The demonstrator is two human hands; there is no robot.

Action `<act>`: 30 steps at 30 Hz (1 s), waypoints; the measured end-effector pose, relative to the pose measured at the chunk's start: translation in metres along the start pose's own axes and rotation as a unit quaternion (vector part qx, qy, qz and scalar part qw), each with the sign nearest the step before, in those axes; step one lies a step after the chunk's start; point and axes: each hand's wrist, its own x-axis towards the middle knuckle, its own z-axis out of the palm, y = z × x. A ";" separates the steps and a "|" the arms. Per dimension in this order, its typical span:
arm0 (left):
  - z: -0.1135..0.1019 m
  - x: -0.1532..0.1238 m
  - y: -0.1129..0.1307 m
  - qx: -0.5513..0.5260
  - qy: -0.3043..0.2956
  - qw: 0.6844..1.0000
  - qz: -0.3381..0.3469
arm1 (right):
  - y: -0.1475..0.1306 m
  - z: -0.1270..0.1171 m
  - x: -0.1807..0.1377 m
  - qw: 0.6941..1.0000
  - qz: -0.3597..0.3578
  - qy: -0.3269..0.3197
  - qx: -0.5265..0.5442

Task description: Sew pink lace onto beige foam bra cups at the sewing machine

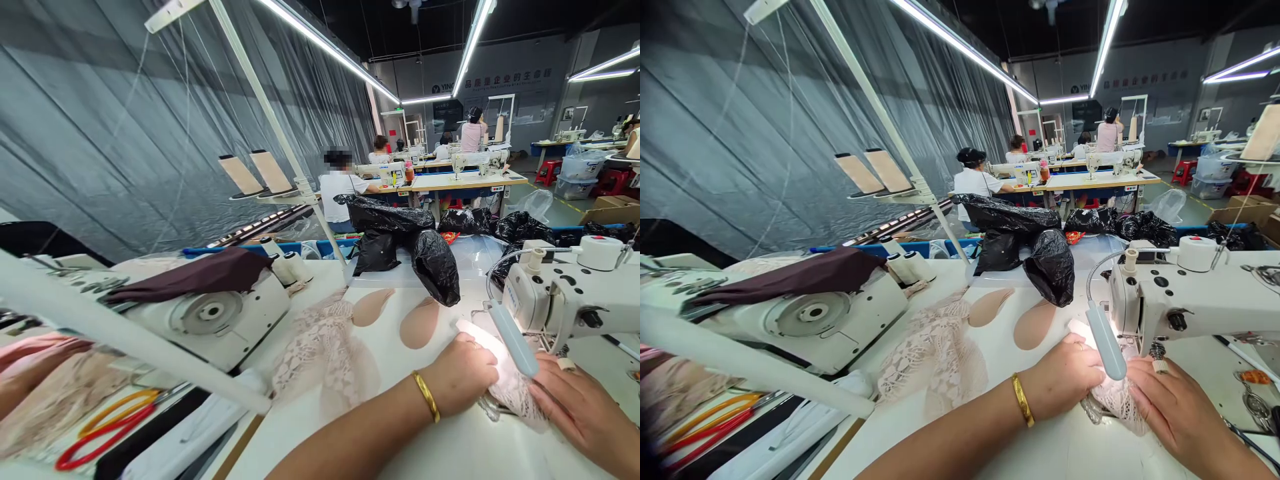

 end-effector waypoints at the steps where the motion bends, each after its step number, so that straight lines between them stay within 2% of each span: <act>1: -0.003 0.000 0.000 0.002 -0.011 1.000 0.007 | 0.000 0.000 0.000 1.000 0.001 -0.002 0.007; 5: -0.016 -0.003 0.005 -0.001 -0.056 0.998 0.036 | -0.007 -0.001 0.003 0.998 0.039 -0.010 0.043; 11: -0.032 -0.017 0.029 -0.045 -0.087 0.989 0.110 | -0.043 0.002 0.025 0.972 0.209 -0.095 0.057; 16: -0.036 -0.039 0.052 -0.078 -0.082 0.985 0.129 | -0.068 0.014 0.030 0.966 0.217 -0.126 0.067; 20: -0.045 -0.063 0.066 -0.208 -0.069 0.970 0.100 | -0.077 0.001 0.022 0.959 0.235 -0.127 0.089; 22: -0.056 -0.073 0.074 -0.319 -0.033 0.944 0.081 | -0.084 -0.011 0.017 0.945 0.255 -0.126 0.161; 24: -0.067 -0.082 0.083 -0.460 0.007 0.886 0.049 | -0.097 -0.019 0.011 0.902 0.295 -0.086 0.303; 25: -0.071 -0.085 0.089 -0.538 0.022 0.842 0.016 | -0.106 -0.022 0.009 0.865 0.315 -0.045 0.388; 26: -0.073 -0.087 0.096 -0.616 0.035 0.787 -0.030 | -0.117 -0.023 0.006 0.820 0.329 0.002 0.468; 28: -0.071 -0.091 0.109 -0.749 0.067 0.643 -0.143 | -0.137 -0.022 0.000 0.732 0.324 0.070 0.595; 29: -0.068 -0.092 0.115 -0.793 0.092 0.569 -0.197 | -0.145 -0.022 -0.004 0.700 0.312 0.074 0.638; 30: -0.063 -0.093 0.120 -0.822 0.121 0.502 -0.241 | -0.149 -0.022 -0.009 0.683 0.302 0.058 0.662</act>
